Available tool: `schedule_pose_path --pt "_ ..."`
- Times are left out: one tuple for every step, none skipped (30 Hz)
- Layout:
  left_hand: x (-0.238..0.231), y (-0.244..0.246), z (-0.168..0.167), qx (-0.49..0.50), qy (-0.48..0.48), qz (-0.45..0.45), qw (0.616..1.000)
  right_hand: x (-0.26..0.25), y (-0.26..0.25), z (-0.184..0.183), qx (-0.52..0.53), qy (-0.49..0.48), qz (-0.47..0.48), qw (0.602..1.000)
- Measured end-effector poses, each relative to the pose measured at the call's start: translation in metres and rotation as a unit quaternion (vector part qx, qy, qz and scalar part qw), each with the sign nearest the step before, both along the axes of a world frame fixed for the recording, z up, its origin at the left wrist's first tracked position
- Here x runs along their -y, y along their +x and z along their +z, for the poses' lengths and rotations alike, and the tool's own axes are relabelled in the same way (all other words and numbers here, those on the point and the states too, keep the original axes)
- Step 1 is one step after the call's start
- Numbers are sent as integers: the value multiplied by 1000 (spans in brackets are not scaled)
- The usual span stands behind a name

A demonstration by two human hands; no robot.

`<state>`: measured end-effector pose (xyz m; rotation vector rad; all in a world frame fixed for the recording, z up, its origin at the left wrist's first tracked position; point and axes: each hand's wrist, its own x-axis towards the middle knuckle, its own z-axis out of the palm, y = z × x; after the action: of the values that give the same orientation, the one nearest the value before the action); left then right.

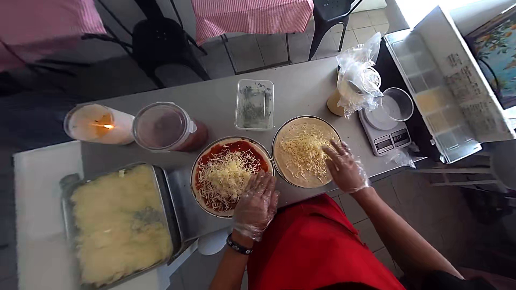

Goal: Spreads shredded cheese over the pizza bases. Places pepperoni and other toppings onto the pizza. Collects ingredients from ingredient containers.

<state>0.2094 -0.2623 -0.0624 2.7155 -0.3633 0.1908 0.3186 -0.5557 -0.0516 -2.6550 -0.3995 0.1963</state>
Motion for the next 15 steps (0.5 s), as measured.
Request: schedule_pose_path --pt "6 4 0 0 -1 -6 1000 -8 -1 -8 19 -3 24 1000" --pt "10 6 1 0 -1 -7 1000 -12 0 -13 20 0 30 999" --pt "13 8 2 -1 -2 -5 1000 -16 2 -16 13 -6 31 999" --pt "15 9 2 -1 -3 -4 1000 -20 5 -18 1 -14 35 999" --pt "16 9 1 -1 -5 -4 1000 -26 8 -19 -13 -18 42 999" --pt "18 8 -1 -3 -8 -6 1000 -32 10 -21 -21 -19 55 998" --pt "20 6 -4 -8 -10 -8 1000 -39 10 -23 -15 -12 76 997" --pt "22 4 -5 -15 -11 -8 1000 -44 11 -24 12 0 98 995" --pt "22 2 -6 -20 -13 -7 1000 -47 12 -24 31 11 112 993" --pt "21 0 -6 -20 -19 -4 1000 -47 16 -21 37 11 114 993" --pt "20 -2 -7 -17 -24 1 1000 -46 21 -19 36 2 106 994" --pt "19 -2 -9 -11 -27 8 1000 -46 27 -19 36 -4 101 994" --pt "18 -3 -11 -7 -28 16 999 -48 33 -23 50 -2 106 993" --pt "19 -2 -12 -9 -26 22 999 -53 37 -28 57 -2 122 991" --pt "20 -1 -13 -14 -24 24 999 -61 40 -33 55 -7 146 988"
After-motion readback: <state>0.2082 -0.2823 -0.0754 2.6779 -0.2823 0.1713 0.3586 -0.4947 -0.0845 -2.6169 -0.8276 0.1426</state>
